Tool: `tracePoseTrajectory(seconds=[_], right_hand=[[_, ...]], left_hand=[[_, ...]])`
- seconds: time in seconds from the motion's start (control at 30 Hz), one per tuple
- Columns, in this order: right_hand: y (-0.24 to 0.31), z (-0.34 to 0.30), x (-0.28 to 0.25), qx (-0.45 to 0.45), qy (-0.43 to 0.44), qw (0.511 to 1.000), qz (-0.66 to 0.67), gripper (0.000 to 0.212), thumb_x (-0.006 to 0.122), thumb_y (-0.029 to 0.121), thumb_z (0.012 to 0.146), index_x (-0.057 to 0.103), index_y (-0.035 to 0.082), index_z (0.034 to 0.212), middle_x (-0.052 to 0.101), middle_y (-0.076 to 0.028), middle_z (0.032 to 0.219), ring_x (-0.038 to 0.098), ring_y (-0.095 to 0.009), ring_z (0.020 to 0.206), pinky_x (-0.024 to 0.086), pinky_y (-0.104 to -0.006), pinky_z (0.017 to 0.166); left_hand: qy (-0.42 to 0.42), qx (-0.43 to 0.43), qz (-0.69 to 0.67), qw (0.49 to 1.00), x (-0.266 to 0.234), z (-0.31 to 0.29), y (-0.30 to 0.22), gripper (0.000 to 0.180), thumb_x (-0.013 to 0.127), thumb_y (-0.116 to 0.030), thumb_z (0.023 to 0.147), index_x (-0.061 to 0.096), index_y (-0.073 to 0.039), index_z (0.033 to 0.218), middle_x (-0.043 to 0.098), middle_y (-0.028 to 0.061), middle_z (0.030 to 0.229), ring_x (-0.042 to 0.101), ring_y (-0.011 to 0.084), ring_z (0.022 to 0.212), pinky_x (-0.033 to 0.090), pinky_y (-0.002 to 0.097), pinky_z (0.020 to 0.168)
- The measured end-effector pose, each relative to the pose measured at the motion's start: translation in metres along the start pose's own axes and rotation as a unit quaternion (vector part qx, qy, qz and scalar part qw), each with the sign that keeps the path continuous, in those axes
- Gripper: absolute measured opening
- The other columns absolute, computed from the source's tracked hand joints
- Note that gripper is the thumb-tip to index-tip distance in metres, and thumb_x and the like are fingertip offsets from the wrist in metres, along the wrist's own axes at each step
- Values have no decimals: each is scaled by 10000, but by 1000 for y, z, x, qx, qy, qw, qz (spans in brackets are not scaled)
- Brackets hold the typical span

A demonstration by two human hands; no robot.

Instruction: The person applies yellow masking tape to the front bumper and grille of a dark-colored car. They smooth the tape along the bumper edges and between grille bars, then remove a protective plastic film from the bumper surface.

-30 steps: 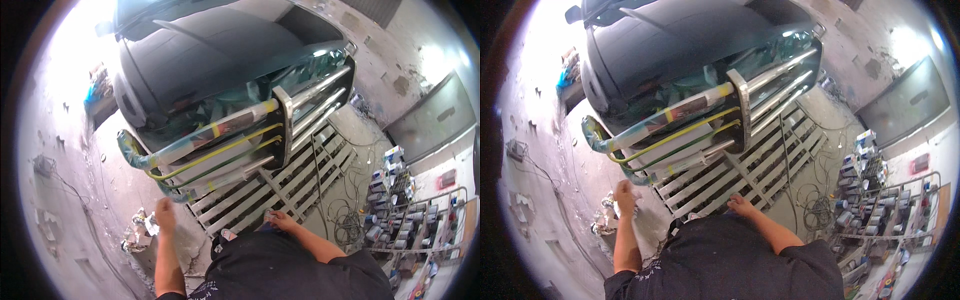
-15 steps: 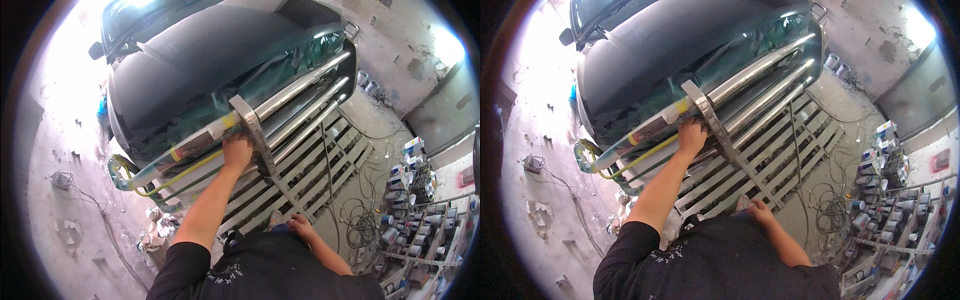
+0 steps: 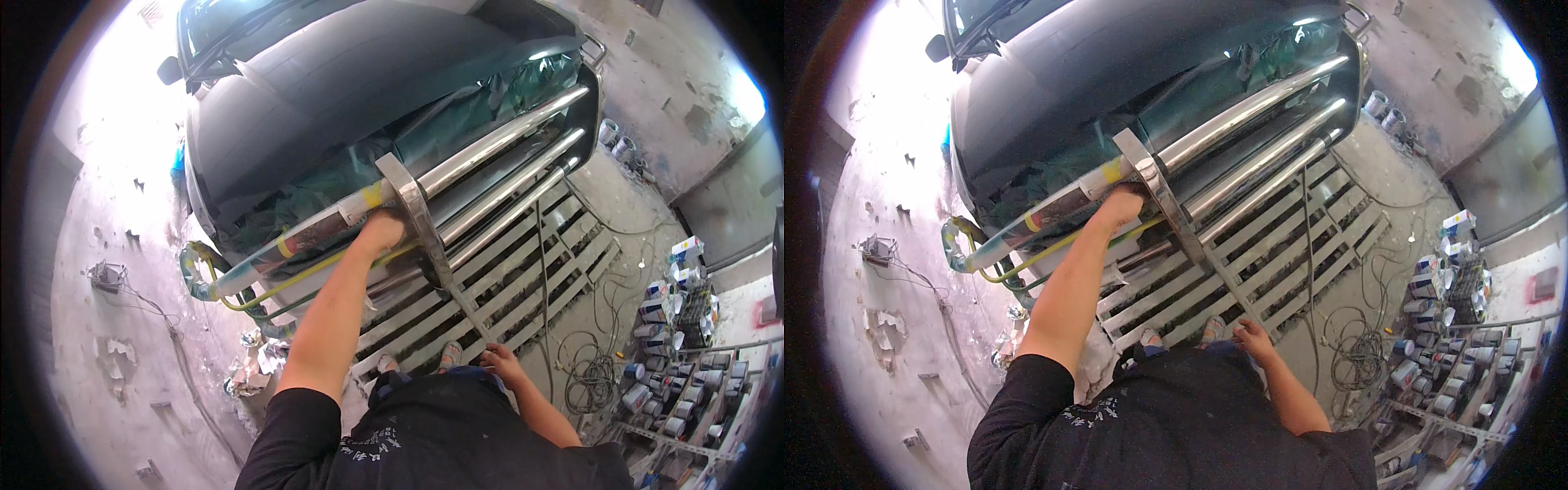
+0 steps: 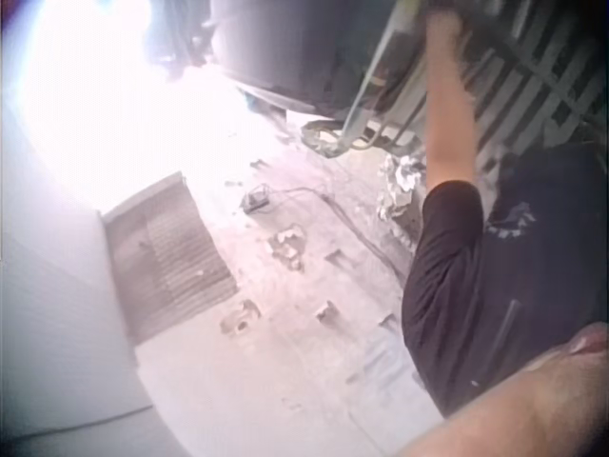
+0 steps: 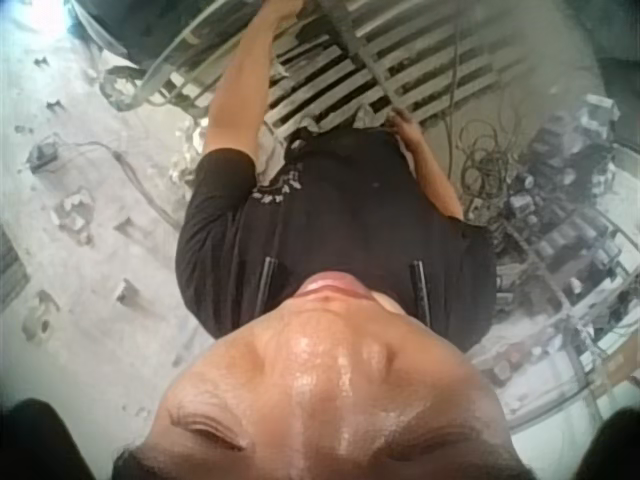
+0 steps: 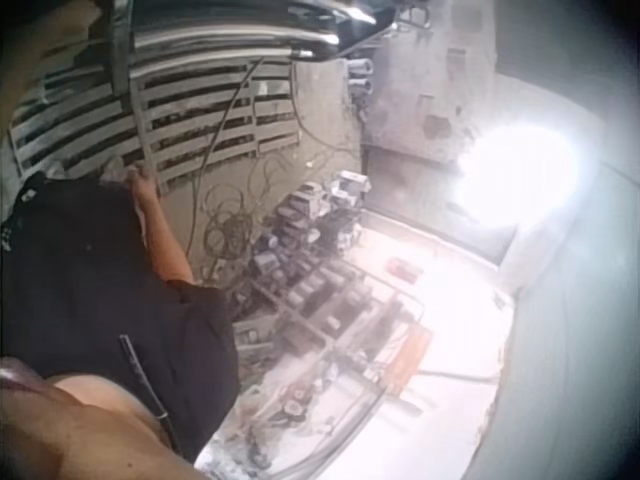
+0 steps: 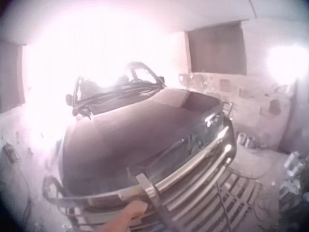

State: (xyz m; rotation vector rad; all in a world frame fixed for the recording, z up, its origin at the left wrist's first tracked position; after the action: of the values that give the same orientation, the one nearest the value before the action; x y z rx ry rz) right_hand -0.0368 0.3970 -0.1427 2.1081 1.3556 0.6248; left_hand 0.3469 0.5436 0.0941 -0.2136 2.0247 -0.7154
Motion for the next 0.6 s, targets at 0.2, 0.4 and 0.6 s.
tracePoseTrajectory(seconds=[0.2, 0.4, 0.6], right_hand=[[-20, 0, 18, -26, -20, 999, -1, 476, 600, 220, 876, 455, -8, 1267, 613, -93, 939, 608, -178, 812, 477, -309, 693], [-33, -1, 32, -53, -38, 998, 15, 447, 602, 198, 874, 466, -24, 1238, 602, -76, 860, 588, -157, 744, 463, -290, 654], [-32, 0, 39, -72, -51, 996, -14, 427, 599, 179, 872, 468, -29, 1221, 599, -72, 845, 578, -151, 728, 462, -288, 651]], left_hand=[[-3, -24, -93, 995, 3, 9, 17, 315, 503, 2, 715, 628, 40, 1003, 638, 224, 952, 613, 317, 855, 473, 362, 689], [-55, 14, -129, 990, 10, 25, 24, 314, 522, 2, 717, 622, 55, 1010, 626, 233, 938, 615, 320, 877, 483, 359, 699], [-54, 53, -45, 996, 13, 34, 26, 359, 539, -26, 707, 606, 55, 1051, 614, 249, 1018, 600, 369, 967, 493, 378, 771]])
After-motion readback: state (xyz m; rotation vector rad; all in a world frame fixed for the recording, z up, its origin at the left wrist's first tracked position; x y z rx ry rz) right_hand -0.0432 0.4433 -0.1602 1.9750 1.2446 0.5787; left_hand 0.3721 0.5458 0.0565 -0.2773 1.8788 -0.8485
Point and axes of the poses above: each hand's wrist, its own z-axis towards the middle knuckle, its own x-axis out of the palm, y = z × x, the point moved 9 cm from there along z, towards the middle knuckle
